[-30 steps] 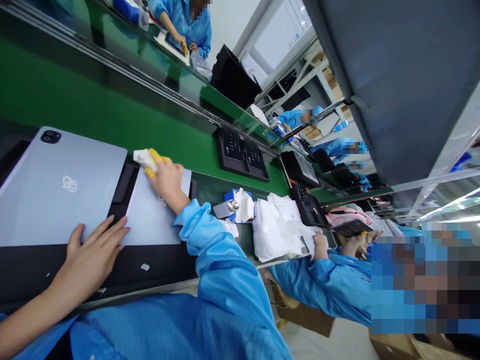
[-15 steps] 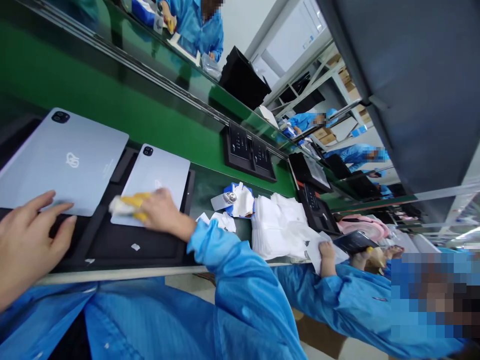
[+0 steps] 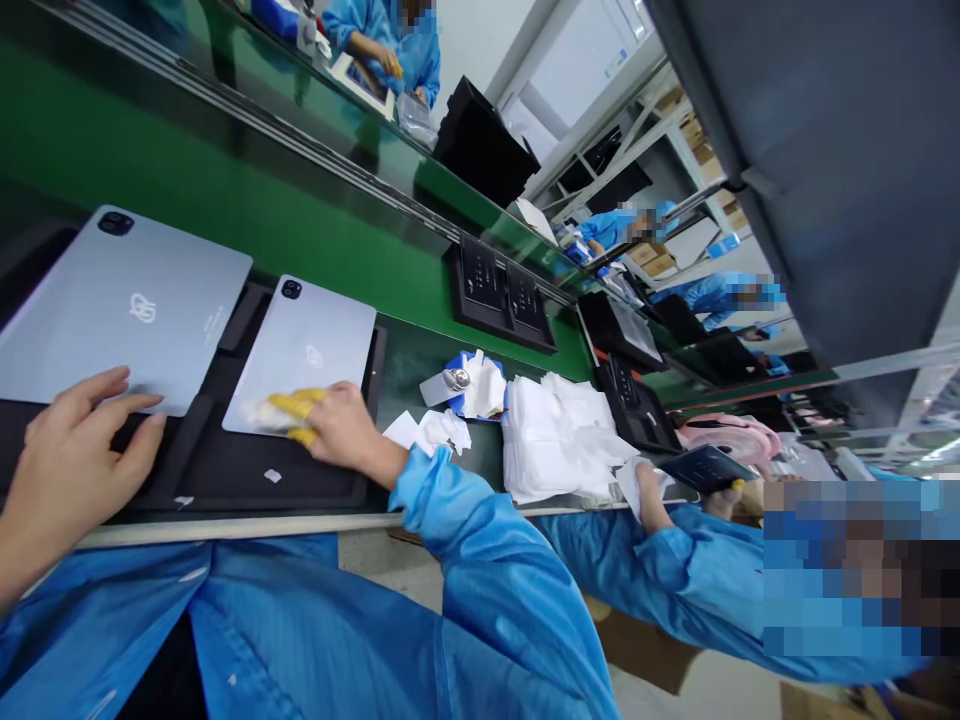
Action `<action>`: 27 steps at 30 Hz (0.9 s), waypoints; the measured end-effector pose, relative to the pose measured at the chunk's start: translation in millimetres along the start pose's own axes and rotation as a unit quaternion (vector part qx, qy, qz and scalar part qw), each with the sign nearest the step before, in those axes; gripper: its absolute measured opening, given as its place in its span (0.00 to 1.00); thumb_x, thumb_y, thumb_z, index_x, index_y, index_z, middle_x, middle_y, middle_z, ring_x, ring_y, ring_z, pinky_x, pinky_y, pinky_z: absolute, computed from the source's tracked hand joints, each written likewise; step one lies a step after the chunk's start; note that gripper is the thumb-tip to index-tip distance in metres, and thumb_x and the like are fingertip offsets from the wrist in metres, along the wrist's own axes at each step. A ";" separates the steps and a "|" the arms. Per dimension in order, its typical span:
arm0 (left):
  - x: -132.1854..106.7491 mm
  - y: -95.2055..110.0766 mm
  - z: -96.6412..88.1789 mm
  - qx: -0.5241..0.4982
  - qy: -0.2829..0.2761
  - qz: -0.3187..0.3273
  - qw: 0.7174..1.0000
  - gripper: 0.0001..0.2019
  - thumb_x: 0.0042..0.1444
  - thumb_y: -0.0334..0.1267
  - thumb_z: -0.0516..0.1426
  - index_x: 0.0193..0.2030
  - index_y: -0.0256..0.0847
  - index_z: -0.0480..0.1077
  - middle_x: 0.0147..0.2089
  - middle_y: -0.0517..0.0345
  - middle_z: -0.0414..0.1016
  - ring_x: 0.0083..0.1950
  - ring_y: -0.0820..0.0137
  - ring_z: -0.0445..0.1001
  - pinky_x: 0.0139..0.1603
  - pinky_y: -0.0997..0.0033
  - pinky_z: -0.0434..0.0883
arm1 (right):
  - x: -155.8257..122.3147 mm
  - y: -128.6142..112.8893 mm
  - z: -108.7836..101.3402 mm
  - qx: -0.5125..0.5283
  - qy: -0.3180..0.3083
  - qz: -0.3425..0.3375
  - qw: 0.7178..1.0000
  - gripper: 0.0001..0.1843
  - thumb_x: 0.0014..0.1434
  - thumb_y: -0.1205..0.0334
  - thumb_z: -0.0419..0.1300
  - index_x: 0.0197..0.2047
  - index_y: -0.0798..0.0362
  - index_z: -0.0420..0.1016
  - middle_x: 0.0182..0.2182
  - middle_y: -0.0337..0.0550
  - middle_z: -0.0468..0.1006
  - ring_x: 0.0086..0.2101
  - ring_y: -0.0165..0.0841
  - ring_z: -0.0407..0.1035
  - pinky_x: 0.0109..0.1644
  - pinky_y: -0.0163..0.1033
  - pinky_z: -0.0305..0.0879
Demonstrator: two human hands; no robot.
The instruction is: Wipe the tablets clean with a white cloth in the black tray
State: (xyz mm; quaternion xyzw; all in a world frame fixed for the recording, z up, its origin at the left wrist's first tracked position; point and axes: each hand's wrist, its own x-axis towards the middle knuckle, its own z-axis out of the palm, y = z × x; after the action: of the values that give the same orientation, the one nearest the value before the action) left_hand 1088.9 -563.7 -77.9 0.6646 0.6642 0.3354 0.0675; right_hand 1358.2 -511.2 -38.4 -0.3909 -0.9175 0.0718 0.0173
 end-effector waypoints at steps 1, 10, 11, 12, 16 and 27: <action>-0.2 -0.2 0.2 -0.005 -0.001 0.005 1.000 0.20 0.66 0.48 0.49 0.50 0.36 0.73 0.67 0.41 0.66 0.66 0.52 0.68 0.68 0.45 0.66 | 2.7 10.2 -4.1 -0.005 0.014 0.058 0.998 0.26 0.69 0.53 0.57 0.69 0.44 0.62 0.59 0.46 0.73 0.54 0.39 0.67 0.60 0.48 0.54; 2.7 2.7 -3.0 -0.026 -0.040 0.034 0.998 0.19 0.66 0.48 0.47 0.47 0.38 0.72 0.64 0.43 0.68 0.63 0.51 0.70 0.65 0.45 0.69 | 104.1 19.9 -18.6 -0.056 0.033 0.147 0.987 0.15 0.70 0.55 0.56 0.56 0.49 0.74 0.55 0.46 0.75 0.50 0.39 0.69 0.59 0.45 0.59; 2.7 2.2 -3.2 -0.029 -0.045 0.037 0.998 0.18 0.66 0.48 0.47 0.46 0.39 0.72 0.64 0.44 0.68 0.63 0.52 0.71 0.64 0.47 0.70 | 112.8 20.2 -20.1 -0.060 0.037 0.160 0.985 0.14 0.70 0.55 0.56 0.55 0.50 0.75 0.56 0.46 0.75 0.51 0.39 0.69 0.59 0.46 0.59; 2.7 1.6 -3.3 -0.034 -0.049 0.042 0.997 0.18 0.66 0.48 0.47 0.46 0.39 0.72 0.64 0.45 0.68 0.63 0.53 0.71 0.64 0.49 0.70 | 118.2 21.1 -21.7 -0.062 0.045 0.183 0.980 0.15 0.70 0.55 0.55 0.55 0.50 0.75 0.56 0.46 0.74 0.52 0.39 0.68 0.59 0.47 0.59; 2.7 -3.4 -2.3 -0.057 -0.053 0.068 0.995 0.16 0.66 0.46 0.49 0.46 0.38 0.73 0.62 0.45 0.70 0.60 0.56 0.73 0.61 0.54 0.71 | 96.2 9.0 -20.4 -0.055 0.033 0.176 0.982 0.19 0.70 0.54 0.56 0.60 0.52 0.72 0.58 0.49 0.73 0.52 0.40 0.68 0.59 0.48 0.58; 3.8 -12.6 1.8 -0.102 -0.077 0.141 0.982 0.13 0.64 0.45 0.48 0.44 0.44 0.72 0.61 0.50 0.71 0.59 0.53 0.73 0.62 0.46 0.69 | 88.7 50.6 -29.6 -0.053 0.088 0.369 0.924 0.24 0.71 0.51 0.54 0.64 0.53 0.68 0.54 0.51 0.75 0.52 0.42 0.70 0.56 0.46 0.64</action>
State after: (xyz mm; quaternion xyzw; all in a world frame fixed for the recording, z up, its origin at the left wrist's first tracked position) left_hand 1078.9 -558.2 -84.8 0.7649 0.5194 0.3552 0.1376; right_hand 1335.4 -409.3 -18.6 -0.7068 -0.7056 -0.0099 0.0497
